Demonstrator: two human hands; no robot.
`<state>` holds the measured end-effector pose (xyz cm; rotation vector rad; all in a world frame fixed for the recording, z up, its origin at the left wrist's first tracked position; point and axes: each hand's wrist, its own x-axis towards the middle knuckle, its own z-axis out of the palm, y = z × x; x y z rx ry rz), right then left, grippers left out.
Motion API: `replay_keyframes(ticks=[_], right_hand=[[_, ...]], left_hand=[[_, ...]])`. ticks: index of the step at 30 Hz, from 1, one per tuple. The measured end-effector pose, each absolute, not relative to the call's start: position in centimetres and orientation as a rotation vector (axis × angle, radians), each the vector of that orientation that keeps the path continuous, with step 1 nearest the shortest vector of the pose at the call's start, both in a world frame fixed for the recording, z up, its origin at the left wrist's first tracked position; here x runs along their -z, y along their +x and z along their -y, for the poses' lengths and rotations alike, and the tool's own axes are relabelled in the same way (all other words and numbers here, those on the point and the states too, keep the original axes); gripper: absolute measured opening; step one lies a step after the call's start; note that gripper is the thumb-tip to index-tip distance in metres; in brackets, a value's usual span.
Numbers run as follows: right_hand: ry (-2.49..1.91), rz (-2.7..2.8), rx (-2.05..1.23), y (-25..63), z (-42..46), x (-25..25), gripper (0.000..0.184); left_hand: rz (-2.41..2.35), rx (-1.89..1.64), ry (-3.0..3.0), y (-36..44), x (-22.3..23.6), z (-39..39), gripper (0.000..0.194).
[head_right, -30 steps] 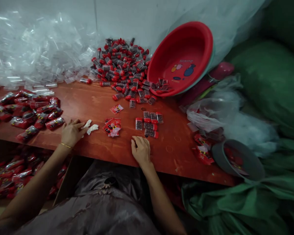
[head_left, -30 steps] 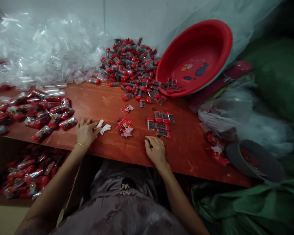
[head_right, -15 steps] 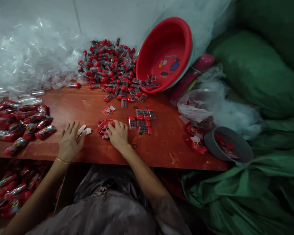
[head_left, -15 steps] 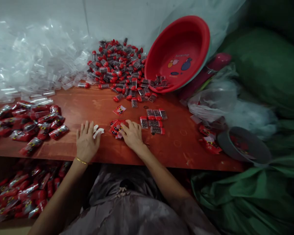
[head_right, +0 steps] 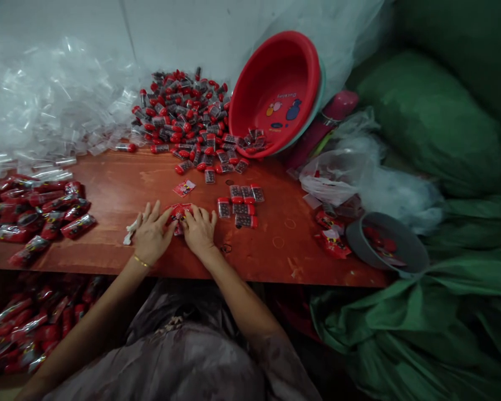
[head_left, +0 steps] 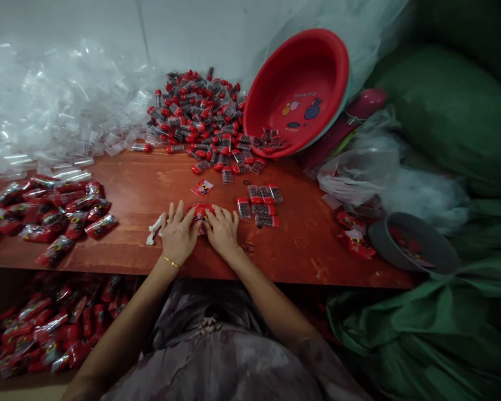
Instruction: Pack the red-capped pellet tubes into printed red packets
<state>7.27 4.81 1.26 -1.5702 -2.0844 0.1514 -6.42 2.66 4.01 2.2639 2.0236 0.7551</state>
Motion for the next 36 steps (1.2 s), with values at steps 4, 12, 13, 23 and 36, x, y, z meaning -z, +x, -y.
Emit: replay_keyframes(ticks=[4, 12, 13, 23, 36], right_hand=[[-1.560, 2.102, -0.182, 7.7, -4.9, -1.0, 0.021], [-1.468, 1.878, -0.078, 8.7, -4.7, -1.8, 0.021], [-1.448, 1.851, -0.062, 8.7, -4.4, -2.2, 0.021], [-1.213, 1.464, -0.815, 9.1, -2.8, -3.9, 0.032], [-1.390, 1.702, -0.396, 8.3, -2.6, -3.2, 0.037]], left_hand=[[-1.946, -0.597, 2.349, -5.7, -3.3, -3.7, 0.034], [-1.998, -1.155, 1.923, -6.0, -5.7, -2.3, 0.059], [-1.933, -1.181, 1.813, -5.9, -5.9, -2.4, 0.058], [-1.350, -1.375, 1.263, -3.1, -5.4, -2.8, 0.023], [-1.217, -1.349, 0.848, -2.0, -5.3, -2.5, 0.035]])
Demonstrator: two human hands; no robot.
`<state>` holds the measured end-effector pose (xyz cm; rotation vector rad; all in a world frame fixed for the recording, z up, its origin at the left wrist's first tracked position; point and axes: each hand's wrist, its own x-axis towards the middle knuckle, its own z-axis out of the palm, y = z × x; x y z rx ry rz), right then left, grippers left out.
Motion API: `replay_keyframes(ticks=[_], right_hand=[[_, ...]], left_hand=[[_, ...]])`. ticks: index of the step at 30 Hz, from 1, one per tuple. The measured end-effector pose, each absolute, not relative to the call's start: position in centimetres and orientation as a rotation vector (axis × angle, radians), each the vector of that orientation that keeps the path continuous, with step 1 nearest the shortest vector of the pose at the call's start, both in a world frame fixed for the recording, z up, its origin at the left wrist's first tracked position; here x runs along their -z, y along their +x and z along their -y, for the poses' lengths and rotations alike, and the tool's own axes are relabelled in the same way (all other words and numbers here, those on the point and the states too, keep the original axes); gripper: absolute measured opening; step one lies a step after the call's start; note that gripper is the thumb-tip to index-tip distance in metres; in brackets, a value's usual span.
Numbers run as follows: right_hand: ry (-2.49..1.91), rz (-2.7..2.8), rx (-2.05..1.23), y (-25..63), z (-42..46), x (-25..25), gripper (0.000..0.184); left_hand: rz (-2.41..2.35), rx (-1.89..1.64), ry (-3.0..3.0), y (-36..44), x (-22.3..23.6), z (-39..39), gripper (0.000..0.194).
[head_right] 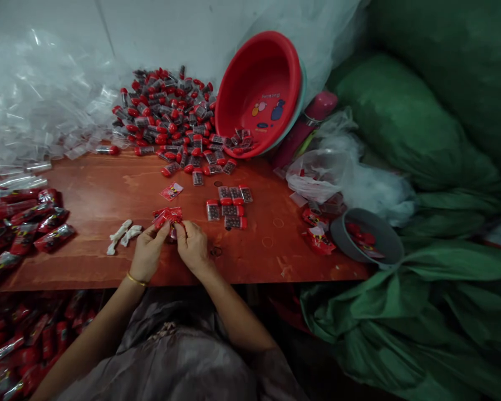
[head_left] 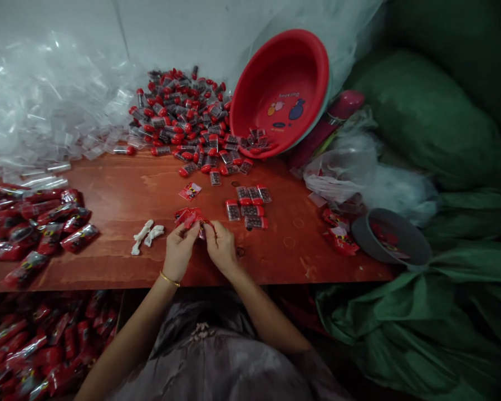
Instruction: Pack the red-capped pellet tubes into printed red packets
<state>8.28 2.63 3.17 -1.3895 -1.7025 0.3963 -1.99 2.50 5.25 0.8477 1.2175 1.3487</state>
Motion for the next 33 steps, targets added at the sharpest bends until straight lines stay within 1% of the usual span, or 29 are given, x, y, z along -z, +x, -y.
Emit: replay_keyframes(ticks=[3, 6, 8, 11, 13, 15, 18, 22, 24, 28, 31, 33], right_hand=[[-1.382, 1.802, -0.358, 8.9, -3.2, -3.5, 0.037], [-1.466, 1.913, -0.311, 10.3, -4.2, -3.9, 0.036], [-1.739, 1.897, -0.185, 11.5, -5.0, -4.1, 0.034], [-2.160, 1.862, 0.013, 13.0, -6.1, -4.0, 0.040], [-2.239, 1.935, 0.077, 13.5, -6.6, -3.7, 0.031], [-2.210, 1.996, 0.078, 13.8, -6.6, -3.5, 0.023], [-2.035, 1.951, -0.116, 14.5, -5.4, -3.5, 0.023], [-1.562, 1.790, -0.586, 15.6, -1.5, -4.9, 0.026], [-1.391, 1.799, -0.757, 15.7, 0.7, -5.9, 0.023], [-1.319, 1.818, -0.895, 15.1, 2.8, -7.0, 0.016], [-1.310, 1.753, -1.004, 14.6, 2.7, -7.1, 0.015], [-1.290, 1.654, -1.161, 14.4, 2.5, -7.1, 0.016]], left_hand=[[-1.140, -1.308, 0.654, -2.3, -5.7, -2.6, 0.042], [-1.148, -1.263, 0.487, -3.1, -5.9, -2.9, 0.040], [-1.136, -1.258, 0.395, -3.7, -6.1, -3.1, 0.036], [-1.089, -1.230, 0.303, -4.2, -6.5, -3.1, 0.030], [-1.055, -1.183, 0.266, -4.2, -6.8, -2.9, 0.027], [-1.022, -1.141, 0.247, -4.0, -7.0, -2.6, 0.026], [-1.008, -1.133, 0.245, -3.8, -7.2, -2.3, 0.028], [-1.070, -1.186, 0.288, -3.6, -7.2, -2.0, 0.038], [-1.091, -1.212, 0.320, -3.3, -7.3, -1.8, 0.044], [-1.077, -1.245, 0.402, -2.5, -7.8, -1.5, 0.048], [-1.073, -1.288, 0.522, -2.2, -7.9, -1.2, 0.043], [-1.074, -1.312, 0.625, -2.4, -7.7, -1.2, 0.039]])
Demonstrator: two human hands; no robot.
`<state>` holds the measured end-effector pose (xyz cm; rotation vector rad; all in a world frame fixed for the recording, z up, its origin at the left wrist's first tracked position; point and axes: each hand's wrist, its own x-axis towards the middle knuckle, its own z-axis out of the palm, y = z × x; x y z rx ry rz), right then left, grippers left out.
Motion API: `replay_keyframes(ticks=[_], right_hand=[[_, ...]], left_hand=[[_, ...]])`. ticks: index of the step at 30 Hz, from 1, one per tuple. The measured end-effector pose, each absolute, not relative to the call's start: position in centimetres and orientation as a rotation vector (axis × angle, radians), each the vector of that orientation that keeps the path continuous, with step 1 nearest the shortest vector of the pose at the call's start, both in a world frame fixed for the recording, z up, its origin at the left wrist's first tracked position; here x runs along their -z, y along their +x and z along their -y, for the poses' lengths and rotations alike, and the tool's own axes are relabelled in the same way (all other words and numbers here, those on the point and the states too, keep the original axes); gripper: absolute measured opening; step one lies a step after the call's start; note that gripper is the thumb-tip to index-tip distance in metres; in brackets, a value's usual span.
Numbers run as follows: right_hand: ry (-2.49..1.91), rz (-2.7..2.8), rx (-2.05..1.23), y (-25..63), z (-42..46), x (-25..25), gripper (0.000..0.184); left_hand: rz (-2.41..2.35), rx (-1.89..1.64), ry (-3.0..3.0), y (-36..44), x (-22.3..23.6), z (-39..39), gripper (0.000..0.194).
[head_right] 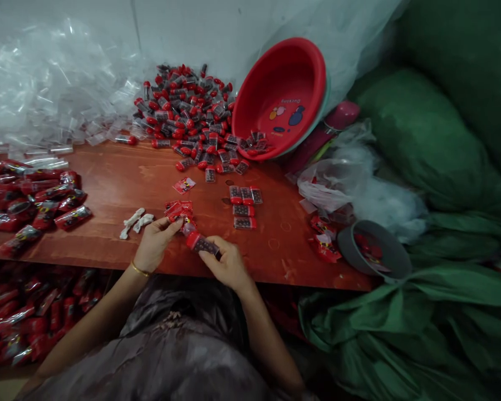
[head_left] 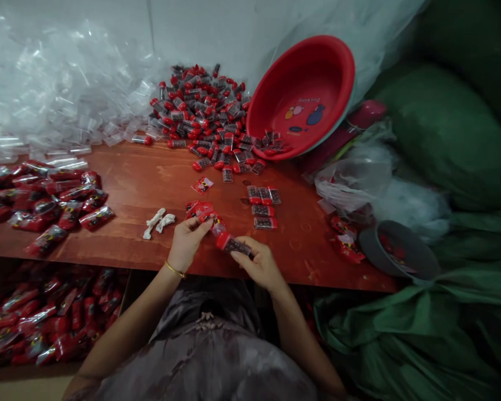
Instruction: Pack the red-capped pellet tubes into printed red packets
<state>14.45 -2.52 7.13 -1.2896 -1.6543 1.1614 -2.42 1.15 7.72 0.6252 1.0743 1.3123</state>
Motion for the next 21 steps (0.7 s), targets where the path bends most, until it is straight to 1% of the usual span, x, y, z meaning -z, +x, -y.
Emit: replay_keyframes(ticks=[4, 8, 12, 17, 21], right_hand=[[-1.252, 1.399, -1.489, 14.2, 2.3, -6.9, 0.019], [-1.253, 1.254, -1.593, 14.2, 2.3, -6.0, 0.022], [-1.248, 1.199, -1.510, 14.1, 2.3, -5.6, 0.023], [-1.201, 1.216, -1.422, 13.2, 2.4, -5.5, 0.023], [-1.184, 1.152, -1.282, 12.3, 2.3, -4.8, 0.026]], left_hand=[[-1.091, -1.289, 0.760, -3.0, -7.3, -1.1, 0.034], [-1.082, -1.255, 0.747, -3.0, -7.2, -1.1, 0.032], [-1.024, -1.225, 0.632, -2.4, -7.4, -1.0, 0.038], [-0.984, -1.209, 0.622, -1.5, -6.8, -0.4, 0.034], [-0.979, -1.183, 0.600, -0.8, -6.3, 0.2, 0.038]])
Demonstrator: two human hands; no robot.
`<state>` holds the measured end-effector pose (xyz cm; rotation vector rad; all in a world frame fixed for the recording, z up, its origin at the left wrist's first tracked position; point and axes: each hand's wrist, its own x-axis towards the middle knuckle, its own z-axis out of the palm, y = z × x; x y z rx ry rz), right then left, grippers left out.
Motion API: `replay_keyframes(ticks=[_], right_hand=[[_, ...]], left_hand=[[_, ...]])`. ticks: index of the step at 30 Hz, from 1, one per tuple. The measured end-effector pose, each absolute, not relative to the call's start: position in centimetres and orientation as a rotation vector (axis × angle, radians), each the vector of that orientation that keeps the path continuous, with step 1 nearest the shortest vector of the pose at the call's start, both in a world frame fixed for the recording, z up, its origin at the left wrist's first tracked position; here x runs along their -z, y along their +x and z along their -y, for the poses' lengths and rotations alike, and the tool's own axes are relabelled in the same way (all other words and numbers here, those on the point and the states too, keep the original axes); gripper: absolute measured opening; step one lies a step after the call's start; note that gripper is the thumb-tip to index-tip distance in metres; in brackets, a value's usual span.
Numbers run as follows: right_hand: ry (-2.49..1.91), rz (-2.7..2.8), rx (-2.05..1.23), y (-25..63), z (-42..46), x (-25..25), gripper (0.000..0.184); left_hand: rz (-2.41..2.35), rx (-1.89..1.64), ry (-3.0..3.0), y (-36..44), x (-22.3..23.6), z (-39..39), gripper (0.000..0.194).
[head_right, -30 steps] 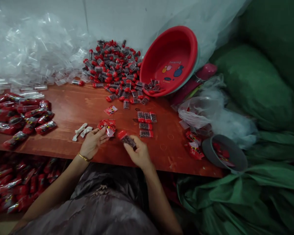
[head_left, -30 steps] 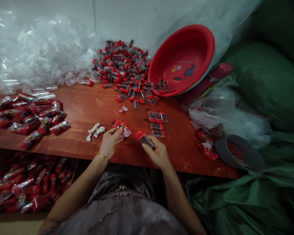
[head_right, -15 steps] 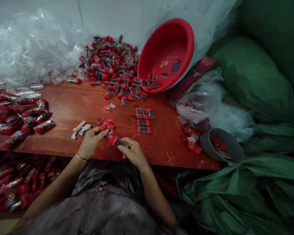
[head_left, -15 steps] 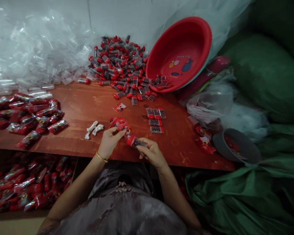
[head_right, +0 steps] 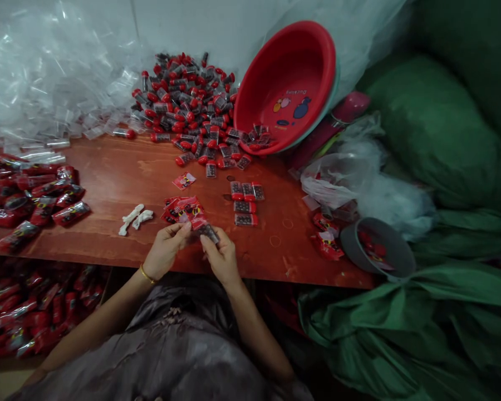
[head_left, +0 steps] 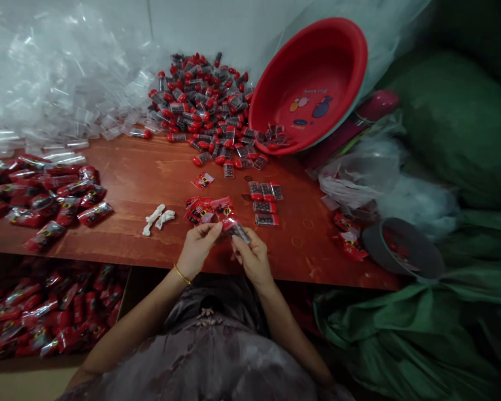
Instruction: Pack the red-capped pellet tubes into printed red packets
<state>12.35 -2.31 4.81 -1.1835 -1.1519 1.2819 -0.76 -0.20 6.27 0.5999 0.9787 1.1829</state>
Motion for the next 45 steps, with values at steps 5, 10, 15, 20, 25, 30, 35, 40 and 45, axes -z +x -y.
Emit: replay_keyframes(ticks=[5, 10, 15, 20, 25, 30, 35, 40, 45], right_hand=[[-1.189, 1.254, -1.229, 12.1, 2.6, -4.5, 0.029], [-1.266, 1.309, -1.074, 11.2, 3.1, -4.2, 0.026], [-1.331, 1.438, -0.918, 10.8, 3.0, -4.0, 0.028], [-1.308, 1.677, -0.288, 13.3, 1.0, -6.4, 0.047], [-1.141, 1.936, -0.116, 14.6, -1.5, -9.1, 0.011], [-1.231, 1.578, -0.464, 14.1, -2.3, -8.1, 0.029], [-1.237, 1.361, -0.998, 13.6, 0.1, -6.5, 0.032], [-1.269, 1.311, -1.365, 12.6, 2.8, -5.6, 0.037], [-1.303, 1.129, -1.216, 11.2, 3.5, -5.3, 0.036]], left_hand=[[-1.010, -1.257, 0.673, -1.0, -6.1, -0.2, 0.039], [-1.002, -1.199, 0.768, -0.8, -6.1, -0.6, 0.031], [-1.037, -1.249, 0.797, -0.3, -5.9, -0.4, 0.030], [-1.169, -1.158, 1.115, -0.8, -5.8, -0.2, 0.022], [-1.137, -1.016, 1.328, -1.2, -6.5, 0.3, 0.021], [-0.945, -0.890, 1.264, -1.9, -7.3, 0.3, 0.026], [-0.992, -1.107, 0.980, -1.5, -6.8, -0.4, 0.034], [-1.053, -1.243, 0.900, -0.6, -6.2, -0.3, 0.033], [-1.025, -1.247, 0.882, 0.1, -6.7, 0.6, 0.031]])
